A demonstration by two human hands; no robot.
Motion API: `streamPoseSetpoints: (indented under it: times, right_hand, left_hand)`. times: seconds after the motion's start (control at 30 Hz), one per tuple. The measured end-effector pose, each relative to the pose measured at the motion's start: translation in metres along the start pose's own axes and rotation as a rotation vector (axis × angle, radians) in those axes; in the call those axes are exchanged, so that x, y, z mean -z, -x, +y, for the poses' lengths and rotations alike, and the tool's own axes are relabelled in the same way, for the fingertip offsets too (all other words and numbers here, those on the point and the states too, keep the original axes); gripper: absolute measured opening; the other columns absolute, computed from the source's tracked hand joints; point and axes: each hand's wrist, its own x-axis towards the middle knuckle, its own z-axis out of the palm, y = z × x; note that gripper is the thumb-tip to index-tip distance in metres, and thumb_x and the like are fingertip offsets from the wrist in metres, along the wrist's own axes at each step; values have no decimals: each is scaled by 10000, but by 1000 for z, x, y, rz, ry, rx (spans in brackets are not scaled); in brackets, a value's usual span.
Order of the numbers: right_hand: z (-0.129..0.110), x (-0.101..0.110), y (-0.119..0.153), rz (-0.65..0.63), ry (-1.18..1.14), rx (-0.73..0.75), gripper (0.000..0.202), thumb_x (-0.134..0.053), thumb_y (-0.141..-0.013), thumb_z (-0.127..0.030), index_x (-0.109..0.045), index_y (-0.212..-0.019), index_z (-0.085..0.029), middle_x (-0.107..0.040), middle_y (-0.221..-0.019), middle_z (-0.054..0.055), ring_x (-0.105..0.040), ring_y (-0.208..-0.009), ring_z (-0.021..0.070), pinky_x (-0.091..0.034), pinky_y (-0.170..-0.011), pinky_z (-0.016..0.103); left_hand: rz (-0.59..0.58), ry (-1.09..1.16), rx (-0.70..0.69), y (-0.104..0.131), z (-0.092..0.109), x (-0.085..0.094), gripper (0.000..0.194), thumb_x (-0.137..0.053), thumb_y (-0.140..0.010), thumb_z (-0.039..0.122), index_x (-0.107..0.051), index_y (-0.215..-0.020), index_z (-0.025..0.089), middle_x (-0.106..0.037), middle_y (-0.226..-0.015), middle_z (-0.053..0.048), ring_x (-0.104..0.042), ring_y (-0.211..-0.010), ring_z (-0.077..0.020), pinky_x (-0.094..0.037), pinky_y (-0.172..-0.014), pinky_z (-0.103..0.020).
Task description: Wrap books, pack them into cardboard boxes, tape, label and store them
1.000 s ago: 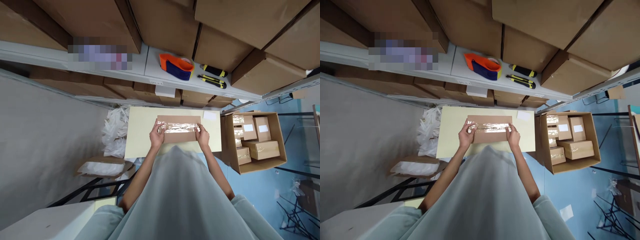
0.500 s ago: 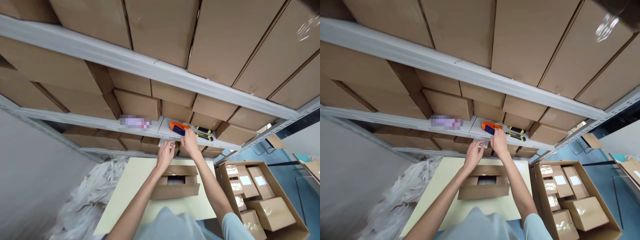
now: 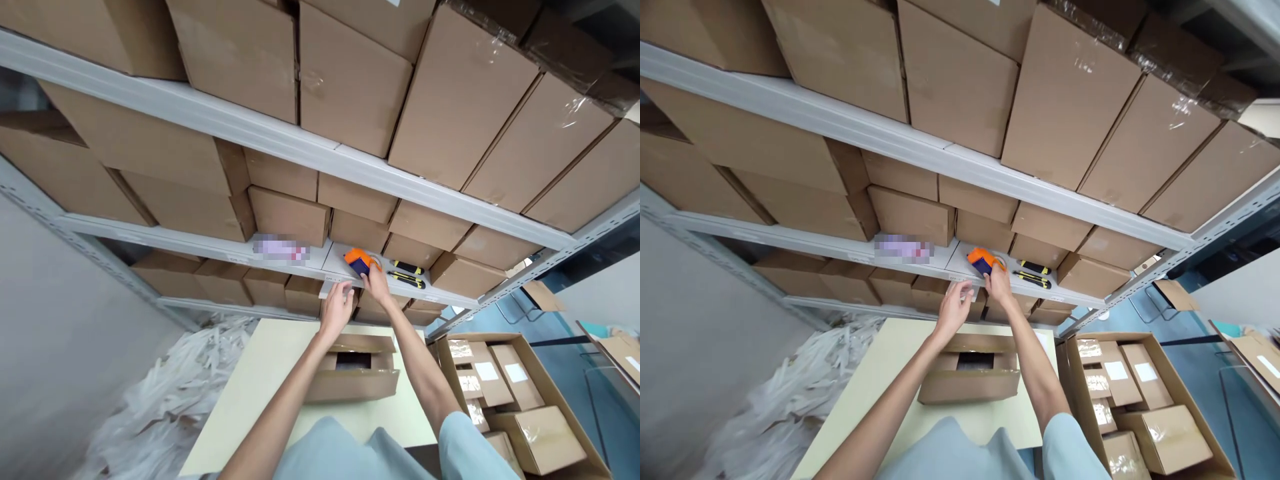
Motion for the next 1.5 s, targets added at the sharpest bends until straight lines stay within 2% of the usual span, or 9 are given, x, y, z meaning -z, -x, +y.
streamPoseSetpoints:
  times: [0.2,0.33,0.47,0.67,0.83,1.0,1.23,1.4,1.5]
  right_hand:
    - [-13,-42,112,184,-949,66,502,-579,-1076,-566,-598,-1407,-189,-747,-1293,138,-708,-1194,275,-566,-1118,422]
    - [-34,-43,171,198,-1070,6,549,-648,-1050,-633,-622,-1419,-227,-746,-1290,111,-699,-1219,265,-558,-1148,409]
    - [-48,-38,199,150,-1082,-21,543,-661,-1046,-660,-650,-1388,-239,-755,-1292,109,-711,-1218,268,-585,-1132,406]
    - [-50,-46,217,82,-1067,-27,481,-742,-1006,-645,-722,-1224,-217,-818,-1201,100,-758,-1104,270,-621,-1055,414]
    - [-51,-43,231,-1,-963,61,494,-698,-1046,-639,-712,-1335,-239,-806,-1283,103,-749,-1188,275,-599,-1107,412]
    - [-47,-23,242,-171,-766,135,442,-655,-1084,-594,-695,-1369,-259,-770,-1338,128,-725,-1229,305,-592,-1116,446]
    - [-36,0,234,-269,-607,211,367,-641,-1103,-546,-702,-1315,-252,-773,-1283,132,-698,-1226,325,-569,-1104,476]
    - [-28,14,228,-413,-499,215,394,-596,-1117,-597,-698,-1287,-257,-786,-1193,115,-716,-1121,314,-587,-1022,460]
    - [-16,33,226,-514,-400,221,406,-576,-1121,-614,-704,-1244,-248,-777,-1137,110,-717,-1054,308,-589,-958,437]
  left_hand:
    - [-2,222,137,69,29,25,252,-659,-1049,435,-705,-1196,235,-775,-1177,-97,-795,-1044,-241,-663,-982,-425]
    - [-3,302,228,106,47,42,230,-710,-1029,438,-728,-1160,250,-763,-1159,-77,-776,-1033,-222,-656,-983,-395]
    - [-19,326,224,123,57,60,185,-705,-1027,401,-731,-1108,236,-755,-1094,-70,-761,-997,-212,-656,-917,-351]
    - [-100,196,99,128,68,97,138,-707,-1025,356,-755,-1092,245,-767,-1055,-56,-722,-1006,-222,-619,-899,-354]
    - [-70,283,106,98,92,141,421,-732,-995,377,-714,-1396,249,-736,-1304,-107,-700,-1199,-269,-593,-953,-390]
    - [-189,283,180,62,112,171,258,-885,-840,349,-847,-1085,274,-777,-1075,-59,-697,-1011,-277,-591,-921,-405]
    - [-245,322,242,67,107,169,82,-893,-822,326,-821,-830,287,-733,-844,-41,-686,-924,-276,-622,-917,-433]
    - [-161,230,165,83,100,157,100,-793,-923,339,-820,-844,285,-760,-865,-41,-686,-912,-258,-615,-945,-433]
    - [-68,221,219,90,98,157,121,-769,-954,323,-819,-863,260,-769,-888,-29,-696,-885,-222,-616,-878,-375]
